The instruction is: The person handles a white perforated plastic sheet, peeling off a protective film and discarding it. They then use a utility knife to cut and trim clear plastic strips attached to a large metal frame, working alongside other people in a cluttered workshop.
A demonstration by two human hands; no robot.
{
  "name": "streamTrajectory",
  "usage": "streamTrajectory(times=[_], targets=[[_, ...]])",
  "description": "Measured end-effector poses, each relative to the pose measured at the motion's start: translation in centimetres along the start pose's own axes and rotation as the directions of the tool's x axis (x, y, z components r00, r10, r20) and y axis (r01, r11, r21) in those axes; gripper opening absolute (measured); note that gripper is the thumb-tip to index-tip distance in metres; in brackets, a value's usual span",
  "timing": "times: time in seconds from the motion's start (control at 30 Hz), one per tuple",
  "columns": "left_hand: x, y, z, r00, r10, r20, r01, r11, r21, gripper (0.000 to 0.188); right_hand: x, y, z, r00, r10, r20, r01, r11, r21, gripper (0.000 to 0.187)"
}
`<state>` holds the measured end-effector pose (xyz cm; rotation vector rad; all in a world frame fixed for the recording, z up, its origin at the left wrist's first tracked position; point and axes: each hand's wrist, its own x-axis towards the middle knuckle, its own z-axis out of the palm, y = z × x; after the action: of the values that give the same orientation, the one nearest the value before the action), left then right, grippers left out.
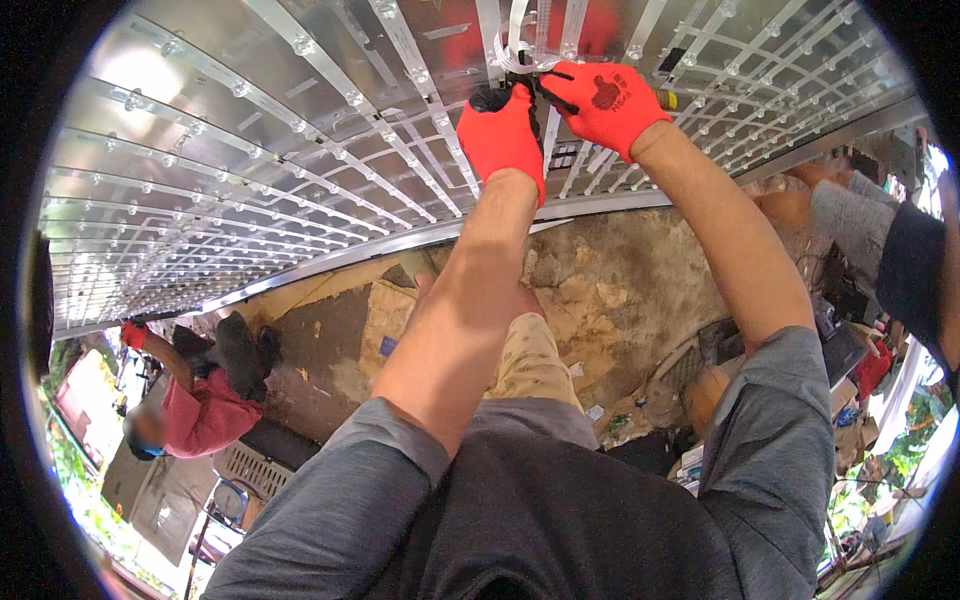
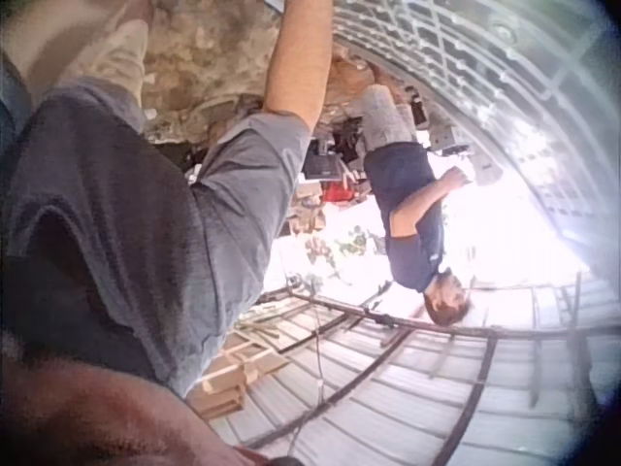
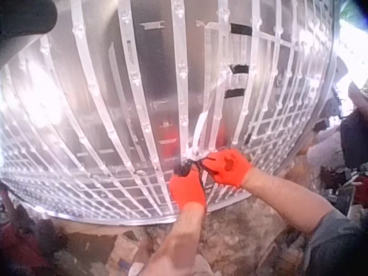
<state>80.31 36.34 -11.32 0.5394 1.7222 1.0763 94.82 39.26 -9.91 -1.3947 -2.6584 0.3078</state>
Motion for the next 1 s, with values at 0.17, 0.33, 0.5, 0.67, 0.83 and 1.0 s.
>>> streamTrajectory(times=[0.17, 0.33, 0.5, 0.67, 0.83, 1.0], targets=[[-0.7, 1.3, 1.2, 0.996, -0.074, -0.041, 0.069, 0.991, -0.115, 0.018, 0.5, 0.0, -0.2, 0.998, 0.008, 0.062, -0.009, 1.0, 0.011, 0.025], [0.2, -0.2, 1.9, 0.957, 0.29, -0.033, -0.258, 0.892, 0.371, 0.016, 0.0, 1.1, -0.1, 0.997, -0.077, -0.003, 0.077, 0.997, 0.017, 0.026], [0.3, -1.8, 0.9, 0.91, 0.413, -0.048, -0.384, 0.879, 0.284, 0.018, -1.0, 0.7, 0.1, 0.989, -0.15, -0.001, 0.149, 0.984, -0.094, 0.032], [1.0, -3.2, -0.4, 1.0, 0.011, 0.016, -0.006, 0.948, -0.318, 0.011, -2.4, -3.8, -0.5, 0.975, 0.22, 0.044, -0.215, 0.972, -0.099, 0.035], [0.5, -3.7, -0.7, 0.994, 0.075, 0.084, -0.056, 0.976, -0.211, 0.011, -6.3, -6.4, 2.9, 0.686, 0.725, -0.055, -0.622, 0.624, 0.472, 0.026], [0.9, -4.4, -1.9, 0.977, 0.129, 0.172, -0.108, 0.986, -0.125, 0.013, -4.3, -7.8, 4.4, 0.408, 0.857, 0.314, -0.287, -0.206, 0.935, 0.022]])
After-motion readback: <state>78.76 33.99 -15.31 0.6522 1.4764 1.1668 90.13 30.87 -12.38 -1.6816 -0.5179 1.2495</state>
